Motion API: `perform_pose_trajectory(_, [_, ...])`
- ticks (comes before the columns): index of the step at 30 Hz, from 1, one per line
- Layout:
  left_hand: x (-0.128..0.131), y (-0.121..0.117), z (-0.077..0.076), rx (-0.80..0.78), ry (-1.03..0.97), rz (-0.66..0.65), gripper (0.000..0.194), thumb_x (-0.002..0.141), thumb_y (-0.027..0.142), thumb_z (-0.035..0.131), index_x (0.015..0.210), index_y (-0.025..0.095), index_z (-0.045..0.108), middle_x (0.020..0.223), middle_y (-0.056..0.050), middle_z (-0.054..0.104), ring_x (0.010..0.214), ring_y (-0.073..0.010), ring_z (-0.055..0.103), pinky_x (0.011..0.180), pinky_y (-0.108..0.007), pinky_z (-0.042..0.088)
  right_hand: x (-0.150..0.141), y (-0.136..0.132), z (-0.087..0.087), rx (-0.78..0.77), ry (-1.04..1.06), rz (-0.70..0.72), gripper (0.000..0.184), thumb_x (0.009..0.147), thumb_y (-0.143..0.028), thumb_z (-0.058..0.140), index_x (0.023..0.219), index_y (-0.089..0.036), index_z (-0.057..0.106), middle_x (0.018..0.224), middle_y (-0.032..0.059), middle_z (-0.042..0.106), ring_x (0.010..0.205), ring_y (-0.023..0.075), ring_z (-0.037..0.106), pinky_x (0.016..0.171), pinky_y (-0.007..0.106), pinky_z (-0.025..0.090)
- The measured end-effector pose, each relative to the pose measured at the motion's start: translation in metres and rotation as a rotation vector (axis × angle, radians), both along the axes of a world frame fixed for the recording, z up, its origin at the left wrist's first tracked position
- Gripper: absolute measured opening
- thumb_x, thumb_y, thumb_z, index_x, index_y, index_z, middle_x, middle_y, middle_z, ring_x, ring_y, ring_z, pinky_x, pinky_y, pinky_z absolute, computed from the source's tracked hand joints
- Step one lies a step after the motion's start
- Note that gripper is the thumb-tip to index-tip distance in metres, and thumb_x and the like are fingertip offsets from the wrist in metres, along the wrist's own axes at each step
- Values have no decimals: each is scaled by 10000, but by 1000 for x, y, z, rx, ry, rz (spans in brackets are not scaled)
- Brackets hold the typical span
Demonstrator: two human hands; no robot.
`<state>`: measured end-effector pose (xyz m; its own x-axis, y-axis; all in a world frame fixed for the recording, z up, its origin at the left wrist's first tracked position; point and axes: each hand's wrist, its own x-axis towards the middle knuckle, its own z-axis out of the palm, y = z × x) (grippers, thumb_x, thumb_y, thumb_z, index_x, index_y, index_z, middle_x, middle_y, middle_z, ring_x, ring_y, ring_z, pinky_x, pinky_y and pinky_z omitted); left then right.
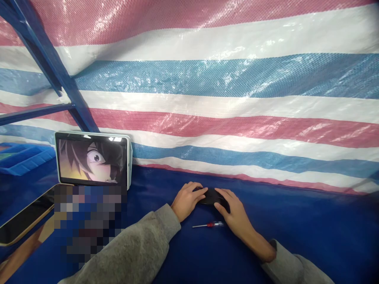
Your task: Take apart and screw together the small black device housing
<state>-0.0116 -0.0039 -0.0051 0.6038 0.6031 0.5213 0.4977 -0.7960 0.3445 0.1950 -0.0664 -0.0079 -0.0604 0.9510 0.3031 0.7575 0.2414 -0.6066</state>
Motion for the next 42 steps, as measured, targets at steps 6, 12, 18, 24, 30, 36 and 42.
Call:
perform_pose_trajectory(6, [-3,0,-2,27,-91,-51,231,986,212,458,1066,198,673,1012,-43,697,902,-165,636,783,-320,469,0,0,-3,18,-17,11,440,904,-463,481,1263,-218,548,1221,96,591,1112,266,553,959,443,451])
perform_pose_trajectory(12, [-2,-1,2,10,-93,-22,202,979,236,480,1062,200,661,991,-40,706,919,-174,638,830,-339,456,-2,-1,-1,58,-22,-2,426,901,-450,481,1251,-220,558,1196,97,608,1093,263,572,942,431,469])
perform_pose_trajectory(18, [-2,1,3,32,-78,9,202,963,251,518,1121,212,637,998,-37,706,1001,-186,616,945,-391,404,-1,0,-1,20,-23,8,418,899,-418,498,1262,-218,552,1220,91,599,1106,253,564,955,422,464])
perform_pose_trajectory(24, [-2,2,2,29,-137,8,187,959,261,520,917,207,694,904,-29,716,989,-188,622,931,-386,414,-1,-1,-1,39,-23,1,421,900,-437,493,1254,-220,561,1208,94,603,1103,259,567,952,425,464])
perform_pose_trajectory(30, [0,-3,7,72,-204,-30,164,921,192,555,845,202,701,875,-26,720,952,-192,618,894,-390,425,-1,-1,0,51,-18,2,414,903,-451,487,1241,-227,572,1196,96,613,1094,266,574,948,441,465])
perform_pose_trajectory(36, [0,-5,9,66,-222,-41,155,889,160,574,798,189,696,858,-29,718,947,-196,611,874,-380,440,-1,-1,-1,28,-14,8,421,901,-435,492,1258,-222,559,1213,102,599,1091,267,569,946,444,462])
perform_pose_trajectory(42, [0,-5,8,52,-203,-32,148,886,143,558,834,181,691,898,-39,714,967,-196,613,886,-377,441,-1,0,-1,23,-17,11,428,899,-441,494,1257,-215,559,1209,96,603,1097,260,567,953,434,460])
